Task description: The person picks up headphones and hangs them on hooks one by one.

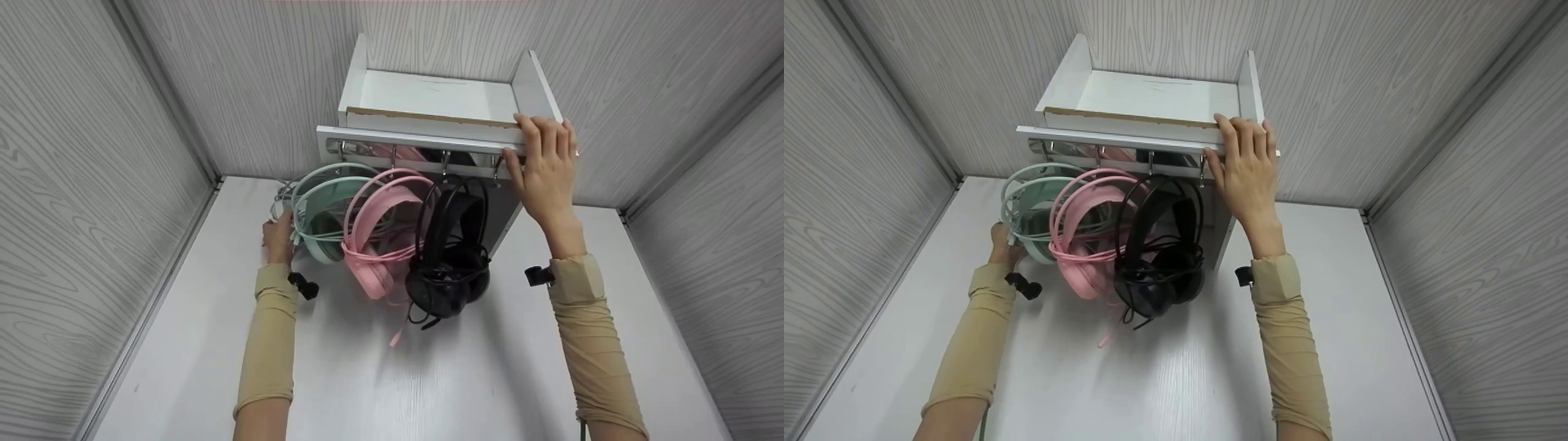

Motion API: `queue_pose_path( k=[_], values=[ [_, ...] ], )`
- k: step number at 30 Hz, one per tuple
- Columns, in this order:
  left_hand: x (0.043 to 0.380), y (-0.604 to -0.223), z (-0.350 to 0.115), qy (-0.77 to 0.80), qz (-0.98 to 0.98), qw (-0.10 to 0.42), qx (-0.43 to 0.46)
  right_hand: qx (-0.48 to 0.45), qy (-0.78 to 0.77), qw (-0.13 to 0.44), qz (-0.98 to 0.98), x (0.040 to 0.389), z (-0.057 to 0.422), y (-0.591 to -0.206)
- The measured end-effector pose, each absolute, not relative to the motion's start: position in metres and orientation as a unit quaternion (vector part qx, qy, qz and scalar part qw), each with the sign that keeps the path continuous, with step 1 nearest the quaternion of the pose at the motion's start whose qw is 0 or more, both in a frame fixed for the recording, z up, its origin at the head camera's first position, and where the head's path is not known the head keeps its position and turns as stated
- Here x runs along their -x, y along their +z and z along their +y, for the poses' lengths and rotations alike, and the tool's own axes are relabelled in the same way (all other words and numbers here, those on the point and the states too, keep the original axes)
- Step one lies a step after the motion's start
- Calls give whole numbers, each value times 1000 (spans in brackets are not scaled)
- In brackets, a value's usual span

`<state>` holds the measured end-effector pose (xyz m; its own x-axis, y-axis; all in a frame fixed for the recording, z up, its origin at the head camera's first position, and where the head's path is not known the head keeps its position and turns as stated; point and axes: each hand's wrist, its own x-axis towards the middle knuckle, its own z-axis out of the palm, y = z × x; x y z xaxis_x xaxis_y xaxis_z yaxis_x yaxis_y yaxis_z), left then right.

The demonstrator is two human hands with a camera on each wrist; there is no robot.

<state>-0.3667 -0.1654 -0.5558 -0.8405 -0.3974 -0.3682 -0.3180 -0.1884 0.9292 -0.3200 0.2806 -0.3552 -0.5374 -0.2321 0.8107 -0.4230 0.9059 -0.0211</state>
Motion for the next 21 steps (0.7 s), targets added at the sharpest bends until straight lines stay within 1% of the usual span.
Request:
queue_pose_path(
  k=[4, 10, 16, 21],
  values=[
    [364, -562, -172, -733, -615, 45, -286, -189, 110, 444, -869, 320, 279, -355],
    [354, -564, -187, -784, -544, 38, -296, -191, 113, 442, -869, 320, 279, -356],
    [341, -561, -198, -831, -475, 36, -288, -191, 119, 442, -869, 319, 280, -356],
    [328, -556, -206, -825, -490, 52, -278, -192, 120, 434, -872, 318, 280, -355]
  ],
)
